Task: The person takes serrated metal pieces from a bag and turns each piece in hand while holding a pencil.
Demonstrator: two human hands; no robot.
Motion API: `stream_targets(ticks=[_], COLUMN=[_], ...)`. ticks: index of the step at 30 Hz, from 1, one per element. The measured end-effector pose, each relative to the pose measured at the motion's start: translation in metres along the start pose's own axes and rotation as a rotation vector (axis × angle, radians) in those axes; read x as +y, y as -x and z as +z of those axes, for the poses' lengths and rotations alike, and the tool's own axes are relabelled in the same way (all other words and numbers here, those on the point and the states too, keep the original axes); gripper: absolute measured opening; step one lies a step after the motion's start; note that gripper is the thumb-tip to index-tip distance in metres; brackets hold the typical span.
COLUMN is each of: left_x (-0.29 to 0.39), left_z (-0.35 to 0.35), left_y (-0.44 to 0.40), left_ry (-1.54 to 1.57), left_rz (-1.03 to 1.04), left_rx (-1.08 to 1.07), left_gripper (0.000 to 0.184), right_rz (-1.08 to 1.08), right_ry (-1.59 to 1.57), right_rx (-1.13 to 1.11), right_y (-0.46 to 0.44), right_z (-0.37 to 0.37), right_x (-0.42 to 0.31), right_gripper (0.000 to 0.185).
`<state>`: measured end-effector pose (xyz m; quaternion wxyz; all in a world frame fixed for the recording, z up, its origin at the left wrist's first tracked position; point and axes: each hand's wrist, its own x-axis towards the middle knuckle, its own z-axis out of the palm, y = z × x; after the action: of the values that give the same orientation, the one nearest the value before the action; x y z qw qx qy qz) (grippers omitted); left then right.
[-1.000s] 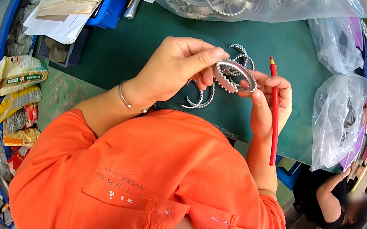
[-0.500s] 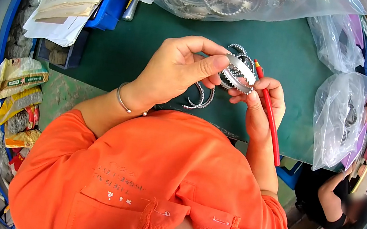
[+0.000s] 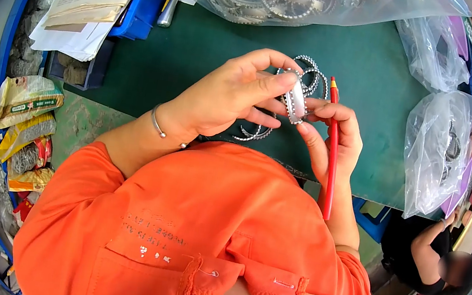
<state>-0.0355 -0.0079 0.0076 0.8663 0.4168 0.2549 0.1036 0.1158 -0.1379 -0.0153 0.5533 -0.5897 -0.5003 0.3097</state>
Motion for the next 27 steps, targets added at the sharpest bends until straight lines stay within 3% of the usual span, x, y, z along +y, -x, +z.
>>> stream_targets(ticks=[4, 6, 9, 12, 23, 25, 27], left_x=[-0.004, -0.005, -0.005, -0.006, -0.008, -0.011, -0.014], left_z=[-0.005, -0.004, -0.002, -0.001, 0.004, 0.003, 0.001], left_y=[-0.002, -0.002, -0.003, -0.003, -0.001, -0.002, -0.005], left_ry=[0.199, 0.2, 0.16, 0.112, 0.02, 0.005, 0.064], left_rz=[-0.053, -0.044, -0.033, -0.043, -0.059, -0.07, -0.075], left_rx=[-0.02, -0.001, 0.029, 0.04, 0.05, 0.041, 0.037], left_gripper=[0.03, 0.03, 0.03, 0.031, 0.031, 0.029, 0.029], right_rz=[-0.078, -0.037, -0.23, -0.113, -0.004, -0.17, -0.238], right_ry=[0.141, -0.023, 0.265, -0.113, 0.036, 0.261, 0.294], right_rx=[-0.004, 0.203, 0.121, 0.308, 0.119, -0.002, 0.07], right_y=[-0.003, -0.003, -0.005, 0.005, 0.003, 0.001, 0.001], right_z=[-0.001, 0.007, -0.011, 0.004, 0.009, 0.005, 0.008], right_x=[-0.006, -0.007, -0.004, -0.004, -0.001, -0.002, 0.0], right_gripper=[0.026, 0.032, 0.032, 0.01, 0.007, 0.008, 0.007])
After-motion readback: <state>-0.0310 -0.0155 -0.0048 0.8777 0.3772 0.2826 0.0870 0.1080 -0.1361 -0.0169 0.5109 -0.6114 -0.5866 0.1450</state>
